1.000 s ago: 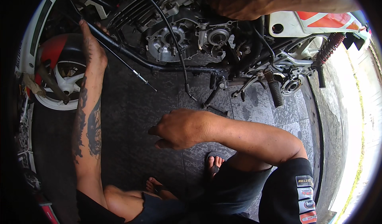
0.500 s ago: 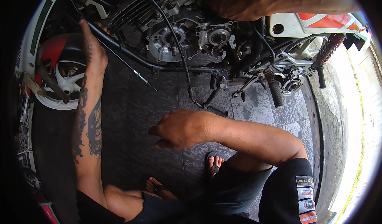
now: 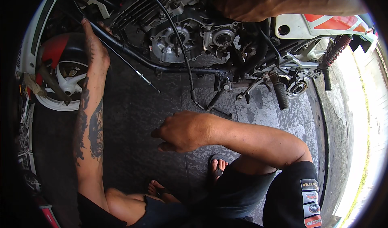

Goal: The person works on a motorcycle by routing cables near the engine, positioning the fuel tank onto the frame, and fitting components beneath the tank by hand.

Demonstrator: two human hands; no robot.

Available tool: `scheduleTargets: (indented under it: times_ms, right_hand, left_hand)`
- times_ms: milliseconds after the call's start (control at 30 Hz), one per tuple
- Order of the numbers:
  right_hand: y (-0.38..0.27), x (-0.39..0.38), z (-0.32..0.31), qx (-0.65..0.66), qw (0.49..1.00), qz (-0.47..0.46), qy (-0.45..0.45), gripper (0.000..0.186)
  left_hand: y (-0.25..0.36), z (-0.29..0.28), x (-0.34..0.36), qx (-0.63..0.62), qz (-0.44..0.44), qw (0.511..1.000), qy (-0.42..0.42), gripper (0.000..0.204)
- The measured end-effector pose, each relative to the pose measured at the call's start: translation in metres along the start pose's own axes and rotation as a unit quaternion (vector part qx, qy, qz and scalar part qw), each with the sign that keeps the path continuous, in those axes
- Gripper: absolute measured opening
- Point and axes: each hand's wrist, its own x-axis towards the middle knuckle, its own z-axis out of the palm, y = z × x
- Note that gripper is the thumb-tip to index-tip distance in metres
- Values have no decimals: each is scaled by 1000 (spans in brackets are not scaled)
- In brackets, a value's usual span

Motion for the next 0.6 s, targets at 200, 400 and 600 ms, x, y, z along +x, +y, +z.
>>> scheduleTargets:
  times_ms: [200,400,600]
  right_hand:
    - [1,0,0,0,1000,0,4,50]
    - [0,0,1,-4,1000,-5,11,50]
    - [0,0,0,0,1000,-3,8,49]
  left_hand:
    - [-1,2,0,3,4,1000,-6,50]
    - [0,1,-2,2,9,1000,-1,49]
    - [0,1,-2,8,3,1000,-1,51]
